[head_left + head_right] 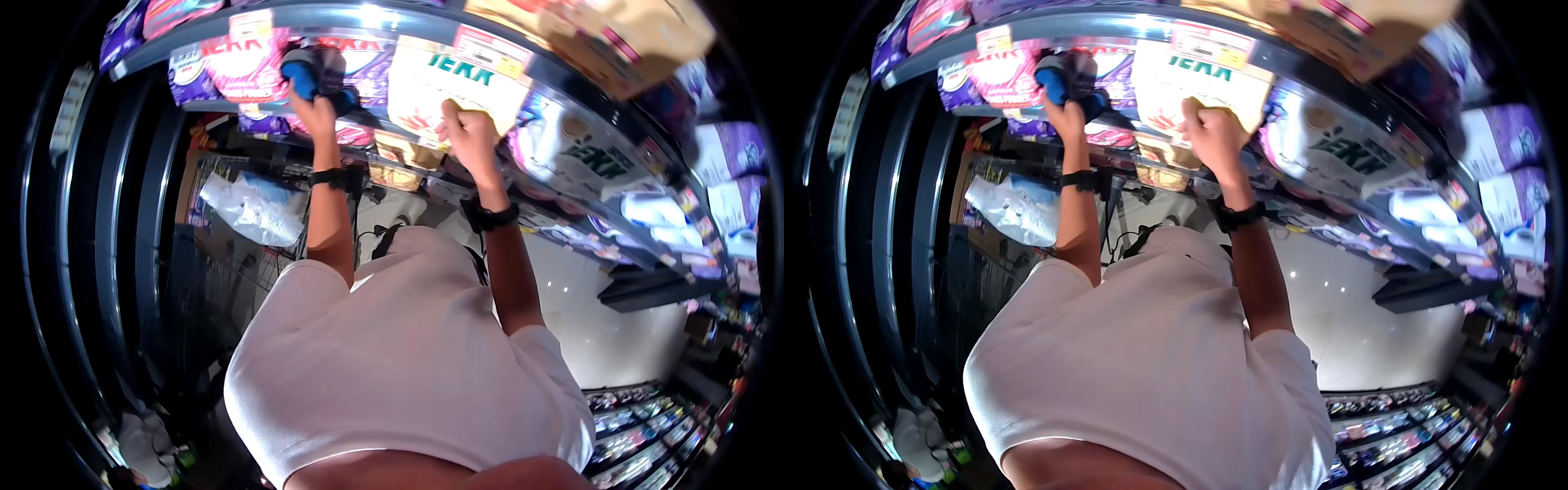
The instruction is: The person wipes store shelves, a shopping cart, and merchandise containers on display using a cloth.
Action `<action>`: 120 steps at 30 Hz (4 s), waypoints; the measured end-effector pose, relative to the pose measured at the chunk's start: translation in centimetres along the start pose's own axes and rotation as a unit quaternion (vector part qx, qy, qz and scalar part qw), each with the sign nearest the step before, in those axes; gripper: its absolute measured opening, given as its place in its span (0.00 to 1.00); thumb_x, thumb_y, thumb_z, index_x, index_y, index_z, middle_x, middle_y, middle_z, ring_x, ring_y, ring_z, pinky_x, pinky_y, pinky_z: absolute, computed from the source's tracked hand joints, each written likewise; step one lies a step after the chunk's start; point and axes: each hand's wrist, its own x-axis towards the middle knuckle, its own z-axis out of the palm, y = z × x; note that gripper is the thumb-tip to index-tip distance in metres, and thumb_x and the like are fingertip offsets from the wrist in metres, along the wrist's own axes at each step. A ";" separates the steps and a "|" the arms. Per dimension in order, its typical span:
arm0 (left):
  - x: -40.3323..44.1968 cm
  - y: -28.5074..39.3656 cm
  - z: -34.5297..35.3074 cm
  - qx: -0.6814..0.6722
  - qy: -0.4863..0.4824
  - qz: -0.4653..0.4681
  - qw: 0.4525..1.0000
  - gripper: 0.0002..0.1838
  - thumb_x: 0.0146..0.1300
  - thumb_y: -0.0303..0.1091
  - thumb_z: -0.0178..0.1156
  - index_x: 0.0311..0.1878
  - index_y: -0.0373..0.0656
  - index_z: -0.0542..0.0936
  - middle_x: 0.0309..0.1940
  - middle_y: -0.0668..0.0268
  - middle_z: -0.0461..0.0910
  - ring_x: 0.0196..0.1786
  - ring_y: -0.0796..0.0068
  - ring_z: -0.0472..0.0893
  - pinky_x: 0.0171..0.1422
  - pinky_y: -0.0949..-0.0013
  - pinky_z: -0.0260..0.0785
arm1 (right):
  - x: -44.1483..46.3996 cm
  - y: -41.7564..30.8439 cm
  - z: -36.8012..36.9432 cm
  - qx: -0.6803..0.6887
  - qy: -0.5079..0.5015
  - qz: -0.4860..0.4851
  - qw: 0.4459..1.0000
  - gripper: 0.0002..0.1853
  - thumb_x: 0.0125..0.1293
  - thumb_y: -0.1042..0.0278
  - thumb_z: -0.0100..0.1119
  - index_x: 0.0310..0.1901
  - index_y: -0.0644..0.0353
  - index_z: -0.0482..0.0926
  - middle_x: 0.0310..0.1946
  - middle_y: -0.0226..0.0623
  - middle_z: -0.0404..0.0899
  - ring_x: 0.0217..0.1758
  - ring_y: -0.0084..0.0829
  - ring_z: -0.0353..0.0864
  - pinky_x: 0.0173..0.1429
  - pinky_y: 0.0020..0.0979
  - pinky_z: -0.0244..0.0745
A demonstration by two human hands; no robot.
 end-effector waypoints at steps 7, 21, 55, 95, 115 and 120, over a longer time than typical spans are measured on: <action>-6.6 2.3 -3.5 -0.240 -0.108 -0.438 0.860 0.22 0.65 0.23 0.53 0.62 0.44 0.70 0.52 0.62 0.78 0.48 0.66 0.80 0.52 0.62 0.75 | -3.0 3.9 -2.3 -0.035 -0.131 -0.120 0.983 0.17 0.71 0.58 0.56 0.49 0.65 0.82 0.31 0.42 0.85 0.29 0.29 0.85 0.33 0.30 0.76; -31.4 23.6 -1.7 -0.266 -0.526 -0.281 0.757 0.25 0.62 0.22 0.53 0.64 0.37 0.69 0.51 0.65 0.77 0.53 0.74 0.75 0.60 0.71 0.66 | -17.9 9.7 -17.9 0.092 -0.062 -0.023 0.994 0.46 0.56 0.70 0.68 0.74 0.62 0.54 0.67 0.51 0.65 0.70 0.39 0.66 0.70 0.33 0.61; -45.7 53.1 23.7 -0.263 -0.452 0.246 0.816 0.12 0.69 0.35 0.53 0.39 0.35 0.79 0.35 0.48 0.78 0.38 0.47 0.78 0.45 0.53 0.70 | -18.8 15.1 -51.4 -0.043 0.504 -0.031 0.862 0.30 0.56 0.73 0.63 0.61 0.69 0.65 0.52 0.50 0.75 0.54 0.42 0.77 0.62 0.36 0.69; -58.2 47.2 27.1 -0.152 -0.349 -0.040 0.924 0.17 0.68 0.36 0.59 0.52 0.35 0.70 0.39 0.43 0.80 0.43 0.44 0.81 0.48 0.56 0.72 | -21.9 29.0 -53.8 -0.086 0.110 0.044 0.989 0.36 0.59 0.55 0.65 0.60 0.76 0.67 0.50 0.68 0.75 0.56 0.61 0.74 0.60 0.47 0.70; -61.1 40.5 18.1 -0.020 -0.410 -0.132 0.902 0.25 0.66 0.35 0.57 0.64 0.42 0.65 0.45 0.47 0.82 0.48 0.50 0.83 0.51 0.56 0.72 | -21.6 27.8 -48.7 -0.080 -0.107 0.070 0.989 0.31 0.67 0.50 0.54 0.61 0.68 0.63 0.47 0.65 0.78 0.49 0.62 0.78 0.51 0.52 0.74; -62.3 43.2 18.4 -0.058 -0.529 -0.069 0.844 0.25 0.64 0.28 0.57 0.65 0.40 0.66 0.49 0.46 0.78 0.51 0.49 0.81 0.55 0.59 0.71 | -24.3 30.0 -53.2 -0.134 -0.121 0.077 0.981 0.36 0.66 0.46 0.54 0.65 0.66 0.58 0.46 0.64 0.78 0.48 0.62 0.79 0.49 0.52 0.74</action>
